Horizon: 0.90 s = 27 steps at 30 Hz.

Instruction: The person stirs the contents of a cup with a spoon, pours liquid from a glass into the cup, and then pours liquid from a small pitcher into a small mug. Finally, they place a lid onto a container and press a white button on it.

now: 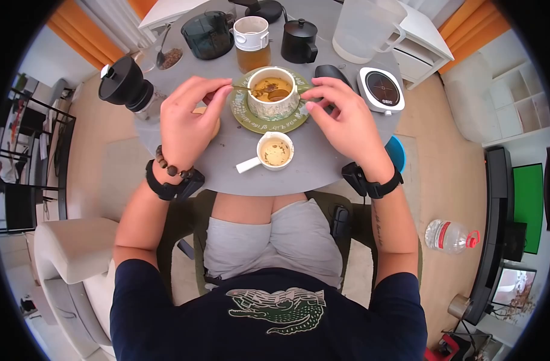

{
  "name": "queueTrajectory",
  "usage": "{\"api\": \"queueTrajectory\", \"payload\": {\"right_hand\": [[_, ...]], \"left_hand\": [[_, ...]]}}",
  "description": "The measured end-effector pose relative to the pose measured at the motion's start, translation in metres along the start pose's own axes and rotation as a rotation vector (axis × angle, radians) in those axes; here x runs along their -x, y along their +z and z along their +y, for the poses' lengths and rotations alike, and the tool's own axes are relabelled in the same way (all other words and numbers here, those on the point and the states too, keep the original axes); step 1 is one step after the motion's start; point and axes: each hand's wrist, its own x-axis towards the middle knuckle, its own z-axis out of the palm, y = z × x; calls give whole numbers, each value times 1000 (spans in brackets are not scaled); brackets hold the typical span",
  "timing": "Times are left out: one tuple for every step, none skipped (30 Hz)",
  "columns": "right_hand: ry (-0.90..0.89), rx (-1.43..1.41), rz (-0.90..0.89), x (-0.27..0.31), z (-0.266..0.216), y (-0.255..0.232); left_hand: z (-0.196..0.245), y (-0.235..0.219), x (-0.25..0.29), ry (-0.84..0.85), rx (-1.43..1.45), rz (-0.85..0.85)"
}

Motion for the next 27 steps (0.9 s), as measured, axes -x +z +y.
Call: {"api": "queueTrajectory", "payload": {"right_hand": [[23,16,-29,1,-3,1],[20,7,-23,3,-4,2],[-24,48,-16,4,-4,4],[-66,90,-9,5,-4,5],[-66,84,-2,6,-6,5],[-64,95,-18,6,-8,4],[-63,106,-33,7,-10,4],[-62,101,-26,7,-10,4],[-80,118,-29,8,-11,3],[-97,136,-30,8,-11,3],[-97,129,-22,8,-11,3],[-108,145,-28,8,-11,3],[-120,161,-33,8,-11,3],[-121,154,-25,8,-10,3],[-133,168,-20,9,-10,4],[-145,182,-17,9,-9,5],[-147,176,-11,9,-8,5],[-158,184,-8,9,-7,6],[-171,194,-6,9,-6,6],[-172,191,-2,9,-6,6],[-182,230,38,10,-6,6],[-192,270,77,11,-8,6],[-197,271,76,11,-12,5],[-203,296,115,11,-20,3],[-211,323,150,11,-27,1],[-224,329,144,10,-33,0],[-286,287,170,9,-39,1]], "left_hand": [[-1,0,-1,5,-9,29],[-2,-1,-1,12,-17,24],[-4,0,-1,5,-21,43],[-4,0,-1,-2,-23,62],[-3,-1,-2,4,-28,57],[-2,-1,-2,7,-34,49],[0,-2,-2,10,-40,41],[0,-2,-2,16,-44,36],[0,-2,-2,39,-28,14],[1,-2,-2,62,-14,-9],[2,-2,-2,64,-4,-9],[2,-2,-2,71,-9,-14],[1,-2,-2,70,-30,1],[0,-3,-2,68,-50,16],[-2,-3,-3,76,-56,13],[-3,-3,-4,74,-64,35],[-5,-4,-4,71,-72,57],[-5,-4,-4,76,-77,54],[-4,-4,-4,73,-67,53],[-3,-5,-4,68,-57,53],[-3,-4,-4,71,-59,53],[-2,-4,-3,74,-53,28],[-1,-4,-3,76,-48,7],[1,-5,-3,74,-51,16],[4,-5,-3,63,-34,-7],[5,-6,-3,53,-15,-26],[5,-5,-2,42,0,-34]]}}
